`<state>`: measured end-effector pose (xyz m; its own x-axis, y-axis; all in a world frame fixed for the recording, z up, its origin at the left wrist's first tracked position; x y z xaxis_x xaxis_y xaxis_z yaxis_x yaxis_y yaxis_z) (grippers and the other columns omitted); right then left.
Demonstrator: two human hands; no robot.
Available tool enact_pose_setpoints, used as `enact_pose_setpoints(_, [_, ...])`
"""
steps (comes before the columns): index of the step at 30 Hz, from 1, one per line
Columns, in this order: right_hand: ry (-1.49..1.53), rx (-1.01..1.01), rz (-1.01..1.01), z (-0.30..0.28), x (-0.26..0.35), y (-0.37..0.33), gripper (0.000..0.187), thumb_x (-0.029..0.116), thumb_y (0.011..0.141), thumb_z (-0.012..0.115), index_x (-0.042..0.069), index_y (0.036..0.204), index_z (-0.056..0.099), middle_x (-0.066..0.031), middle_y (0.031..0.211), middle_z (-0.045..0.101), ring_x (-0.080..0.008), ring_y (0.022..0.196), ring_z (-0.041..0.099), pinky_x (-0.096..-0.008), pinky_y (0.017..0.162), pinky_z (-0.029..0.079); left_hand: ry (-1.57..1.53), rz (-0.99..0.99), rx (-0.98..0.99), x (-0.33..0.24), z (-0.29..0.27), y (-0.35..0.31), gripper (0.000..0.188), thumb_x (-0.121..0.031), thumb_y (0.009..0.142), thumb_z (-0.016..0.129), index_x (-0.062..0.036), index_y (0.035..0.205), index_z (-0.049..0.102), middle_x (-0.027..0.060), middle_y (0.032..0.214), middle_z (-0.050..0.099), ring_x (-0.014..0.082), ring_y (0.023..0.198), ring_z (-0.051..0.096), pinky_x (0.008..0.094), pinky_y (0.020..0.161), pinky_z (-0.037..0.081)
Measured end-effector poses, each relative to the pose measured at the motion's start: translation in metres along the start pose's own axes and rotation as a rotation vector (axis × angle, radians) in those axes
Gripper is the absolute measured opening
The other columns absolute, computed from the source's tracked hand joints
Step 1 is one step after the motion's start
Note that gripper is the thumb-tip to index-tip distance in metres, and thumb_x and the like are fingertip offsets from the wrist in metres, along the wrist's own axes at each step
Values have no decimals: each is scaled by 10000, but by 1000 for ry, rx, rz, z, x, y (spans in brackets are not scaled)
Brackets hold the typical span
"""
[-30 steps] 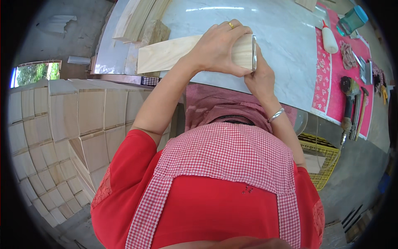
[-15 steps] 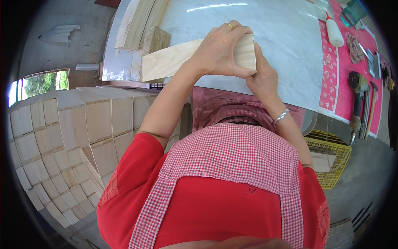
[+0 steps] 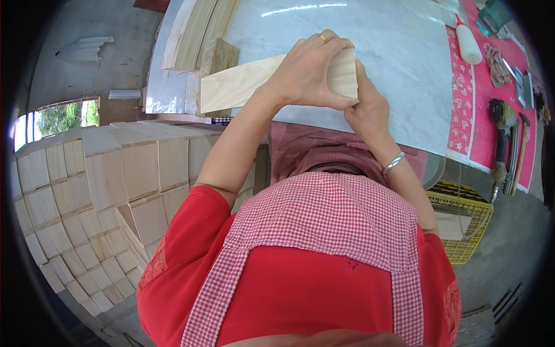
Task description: Assembling small wooden boxes using wood glue and a pneumatic nail gun.
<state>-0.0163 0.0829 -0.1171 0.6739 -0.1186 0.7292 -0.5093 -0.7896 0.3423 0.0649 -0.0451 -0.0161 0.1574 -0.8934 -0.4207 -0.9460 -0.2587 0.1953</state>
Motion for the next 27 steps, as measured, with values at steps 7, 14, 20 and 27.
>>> enact_pose_setpoints(7, [67, 27, 9, 0, -6, 1, 810, 87, 749, 708, 38, 1466, 335, -151, 993, 625, -316, 808, 652, -398, 647, 525, -3, -18, 6, 0, 1, 0, 806, -374, 507, 807, -31, 1194, 564, 131, 1116, 573, 329, 1019, 568, 415, 896, 445])
enact_pose_setpoints(14, [472, 196, 55, -36, 13, 18, 922, 102, 700, 771, 53, 1498, 312, -97, 965, 504, -219, 773, 565, -322, 655, 495, -5, -35, 5, 1, 1, -3, 825, -393, 516, 805, -30, 1211, 550, 126, 1110, 563, 327, 1022, 561, 418, 893, 430])
enact_pose_setpoints(20, [548, 266, 71, -52, 22, 6, 888, 82, 695, 774, 78, 1485, 368, -60, 946, 429, -135, 682, 449, -262, 598, 414, -12, -36, 24, 0, 2, -1, 828, -389, 516, 807, -30, 1214, 543, 128, 1105, 561, 324, 1013, 562, 415, 883, 426])
enact_pose_setpoints(27, [631, 323, 148, -73, 35, -31, 810, 27, 722, 726, 80, 1468, 415, -22, 896, 391, -84, 640, 371, -223, 562, 337, 6, -26, 22, 1, 1, 1, 815, -367, 512, 813, -36, 1207, 546, 131, 1102, 561, 323, 1000, 564, 408, 883, 428])
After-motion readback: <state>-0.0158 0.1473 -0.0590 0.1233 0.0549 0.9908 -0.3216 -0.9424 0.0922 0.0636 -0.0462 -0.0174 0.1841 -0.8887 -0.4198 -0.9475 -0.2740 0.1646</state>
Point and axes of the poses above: each hand's wrist, its own y-axis towards the middle knuckle, its own z-axis out of the palm, x = y × z, the point moved 2 cm from there along y, towards the middle knuckle
